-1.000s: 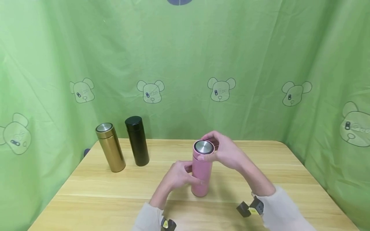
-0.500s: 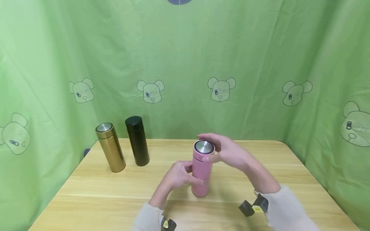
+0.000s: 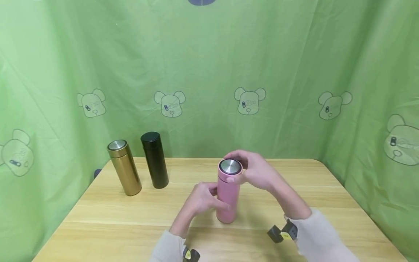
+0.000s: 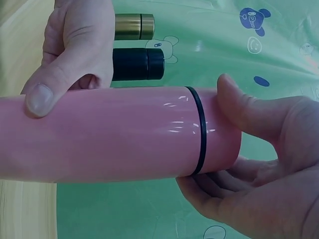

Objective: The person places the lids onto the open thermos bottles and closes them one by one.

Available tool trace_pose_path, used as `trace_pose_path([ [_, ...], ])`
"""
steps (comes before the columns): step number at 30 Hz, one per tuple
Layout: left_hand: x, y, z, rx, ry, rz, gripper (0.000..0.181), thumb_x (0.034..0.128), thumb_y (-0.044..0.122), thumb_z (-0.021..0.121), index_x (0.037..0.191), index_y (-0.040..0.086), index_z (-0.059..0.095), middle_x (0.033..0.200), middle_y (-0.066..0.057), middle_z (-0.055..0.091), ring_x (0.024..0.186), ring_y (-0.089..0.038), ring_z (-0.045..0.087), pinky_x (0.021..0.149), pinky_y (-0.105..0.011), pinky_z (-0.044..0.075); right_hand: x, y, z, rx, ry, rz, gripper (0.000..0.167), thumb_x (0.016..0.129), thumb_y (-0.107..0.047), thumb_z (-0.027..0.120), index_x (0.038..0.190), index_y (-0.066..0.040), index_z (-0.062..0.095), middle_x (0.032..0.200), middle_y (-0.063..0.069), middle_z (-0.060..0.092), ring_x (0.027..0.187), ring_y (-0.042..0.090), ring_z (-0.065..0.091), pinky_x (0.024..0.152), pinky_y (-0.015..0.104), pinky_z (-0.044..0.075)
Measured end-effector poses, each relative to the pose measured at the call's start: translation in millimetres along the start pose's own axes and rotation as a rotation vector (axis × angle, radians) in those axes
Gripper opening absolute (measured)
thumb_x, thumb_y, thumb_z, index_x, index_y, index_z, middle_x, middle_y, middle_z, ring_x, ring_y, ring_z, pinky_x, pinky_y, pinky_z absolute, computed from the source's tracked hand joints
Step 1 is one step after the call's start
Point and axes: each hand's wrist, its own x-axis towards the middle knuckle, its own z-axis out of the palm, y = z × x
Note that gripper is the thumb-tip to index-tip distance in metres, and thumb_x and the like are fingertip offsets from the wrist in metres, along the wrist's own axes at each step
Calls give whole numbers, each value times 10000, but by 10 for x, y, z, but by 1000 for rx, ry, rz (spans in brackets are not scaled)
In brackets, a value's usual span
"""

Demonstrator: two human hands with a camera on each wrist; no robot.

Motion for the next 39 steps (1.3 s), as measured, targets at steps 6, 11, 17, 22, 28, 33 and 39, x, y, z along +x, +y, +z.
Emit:
trace_pose_path([
  [6, 0, -13, -5, -15, 5, 14, 555, 628, 310, 960, 1144, 266, 761, 1141, 39, 768, 1111, -177, 707, 977, -424, 565, 19, -14, 24, -23, 36, 4, 671, 741, -222, 900, 1288, -31, 561, 1188, 118, 678, 1098, 260, 650, 942, 437, 561],
  [11, -3, -21, -2, -14, 7, 14, 575, 628, 309, 960, 1162, 261, 754, 1162, 29, 763, 1128, -190, 704, 993, -436, 559, 23, 1, 37, -28, 47, 8, 705, 729, -248, 910, 1285, -18, 542, 1190, 128, 664, 1078, 255, 644, 932, 428, 561],
  [17, -3, -17, 0, -16, -3, 14, 570, 634, 289, 958, 1165, 261, 753, 1185, 20, 756, 1153, -204, 695, 1014, -462, 546, 0, 12, 42, -22, 47, 0, 700, 738, -280, 907, 1289, -38, 548, 1190, 109, 667, 1096, 252, 640, 941, 435, 554],
  [22, -6, -20, -2, -6, -8, 2, 567, 635, 295, 957, 1163, 283, 751, 1211, 25, 747, 1185, -213, 680, 1043, -499, 520, -39, -5, 19, -16, -4, -37, 797, 775, -267, 883, 1412, -13, 478, 1340, 158, 619, 1271, 356, 582, 1058, 518, 498],
  [28, -7, -14, -10, -4, -13, -2, 572, 628, 328, 961, 1159, 302, 750, 1201, 38, 750, 1177, -196, 682, 1034, -488, 527, -53, -13, -32, 32, -90, -76, 846, 829, -204, 830, 1515, 8, 384, 1488, 203, 517, 1416, 405, 456, 1149, 568, 401],
  [33, -17, -10, -8, 0, -12, -20, 591, 620, 353, 965, 1168, 315, 747, 1203, 47, 748, 1177, -188, 682, 1039, -486, 524, -60, -3, -40, 40, -122, -89, 724, 882, -91, 752, 1505, 31, 405, 1443, 209, 564, 1371, 387, 514, 1127, 548, 435],
  [39, -23, 7, 1, -9, -8, -21, 587, 619, 332, 968, 1163, 300, 750, 1188, 38, 754, 1160, -191, 690, 1024, -478, 534, -55, -15, -2, -3, -37, -41, 650, 835, -70, 769, 1435, -25, 524, 1352, 154, 642, 1304, 362, 582, 1091, 546, 470],
])
